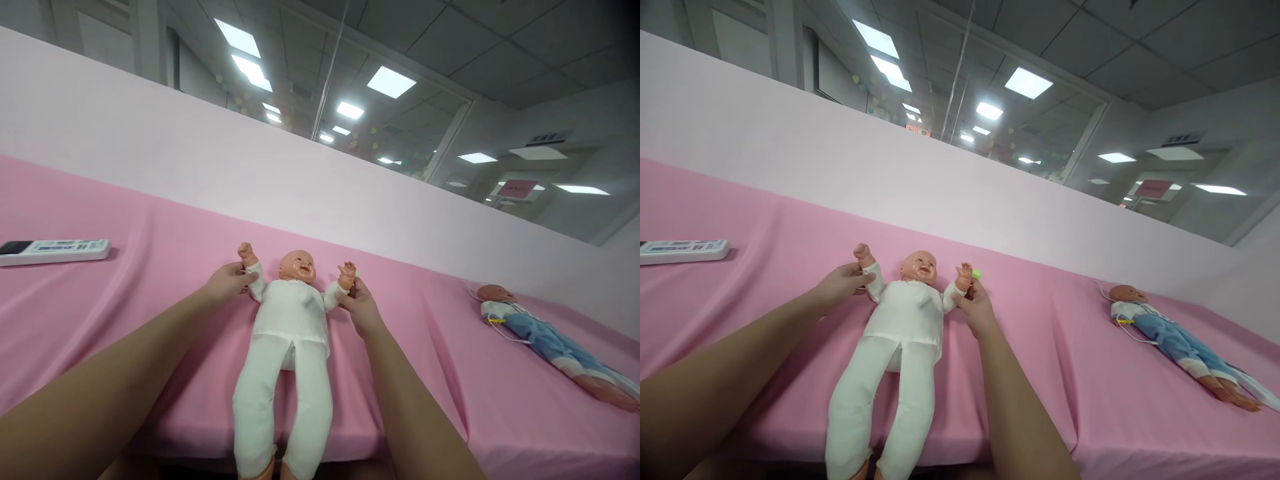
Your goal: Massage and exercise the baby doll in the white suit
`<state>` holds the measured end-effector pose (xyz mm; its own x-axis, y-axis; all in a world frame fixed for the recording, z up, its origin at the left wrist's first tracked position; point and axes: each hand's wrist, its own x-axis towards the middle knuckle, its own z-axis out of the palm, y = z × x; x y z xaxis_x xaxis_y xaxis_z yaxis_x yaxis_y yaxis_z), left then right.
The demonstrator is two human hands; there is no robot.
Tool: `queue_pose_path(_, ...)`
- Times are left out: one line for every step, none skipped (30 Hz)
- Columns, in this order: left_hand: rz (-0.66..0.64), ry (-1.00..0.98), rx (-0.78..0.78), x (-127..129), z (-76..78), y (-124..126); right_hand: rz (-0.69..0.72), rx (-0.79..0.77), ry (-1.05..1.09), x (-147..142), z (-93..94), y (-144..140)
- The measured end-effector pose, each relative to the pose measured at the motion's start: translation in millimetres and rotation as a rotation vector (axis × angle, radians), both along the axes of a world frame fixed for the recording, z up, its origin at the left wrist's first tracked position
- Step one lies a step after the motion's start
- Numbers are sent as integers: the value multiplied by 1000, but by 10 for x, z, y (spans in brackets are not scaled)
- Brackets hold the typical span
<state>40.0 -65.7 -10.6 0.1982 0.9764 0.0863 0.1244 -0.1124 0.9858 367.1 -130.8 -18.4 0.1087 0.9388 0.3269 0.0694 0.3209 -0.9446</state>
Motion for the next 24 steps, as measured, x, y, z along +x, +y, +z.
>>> queue_pose_path(4, 95, 81, 22, 5, -29, 35, 40, -59, -34, 27, -30)
queue_pose_path(13, 196, 165, 47, 17, -64, 64, 66, -123, -65, 52, -62)
queue_pose_path(21, 297, 248, 75, 35, -103, 90, 82, -193, -93, 75, -95)
queue_pose_path(20, 394, 332, 105, 58, -143, 120, 94, -270, -120, 98, -130)
queue_pose_path(8, 484, 418, 137, 82, -181, 152, 105, -346, -145, 120, -166)
queue_pose_path(-19, 570, 503, 171, 104, -214, 182, 119, -420, -168, 143, -202)
queue_pose_path(-54, 647, 585, 205, 119, -241, 211, 136, -487, -189, 164, -235)
queue_pose_path(-90, 716, 659, 240, 126, -259, 233, 151, -541, -207, 184, -264)
queue_pose_path(-119, 774, 720, 273, 122, -269, 248, 160, -579, -223, 201, -286)
queue_pose_path(-133, 822, 766, 303, 109, -271, 251, 163, -602, -235, 214, -303)
queue_pose_path(-131, 863, 799, 328, 89, -268, 246, 164, -618, -247, 224, -312)
queue_pose_path(-122, 898, 822, 348, 65, -261, 238, 167, -633, -258, 230, -316)
queue_pose_path(-112, 927, 837, 362, 41, -252, 231, 174, -649, -270, 233, -315)
queue_pose_path(-107, 948, 846, 371, 20, -244, 230, 188, -669, -283, 233, -312)
queue_pose_path(-106, 957, 850, 376, 5, -238, 232, 209, -690, -297, 232, -308)
queue_pose_path(-104, 953, 849, 377, -3, -237, 230, 231, -710, -312, 230, -306)
queue_pose_path(-102, 938, 838, 375, -3, -239, 224, 248, -723, -326, 226, -304)
queue_pose_path(-101, 913, 820, 371, 4, -245, 214, 255, -719, -336, 221, -304)
queue_pose_path(-101, 881, 794, 363, 16, -253, 207, 246, -701, -341, 213, -304)
queue_pose_path(-102, 839, 760, 352, 30, -261, 208, 216, -667, -340, 203, -302)
queue_pose_path(-99, 791, 717, 336, 44, -267, 212, 169, -619, -331, 192, -295)
queue_pose_path(-86, 740, 663, 314, 56, -268, 216, 119, -561, -314, 177, -281)
queue_pose_path(-59, 692, 598, 287, 64, -262, 208, 73, -502, -287, 159, -260)
queue_pose_path(-18, 652, 524, 255, 66, -248, 183, 37, -441, -252, 137, -229)
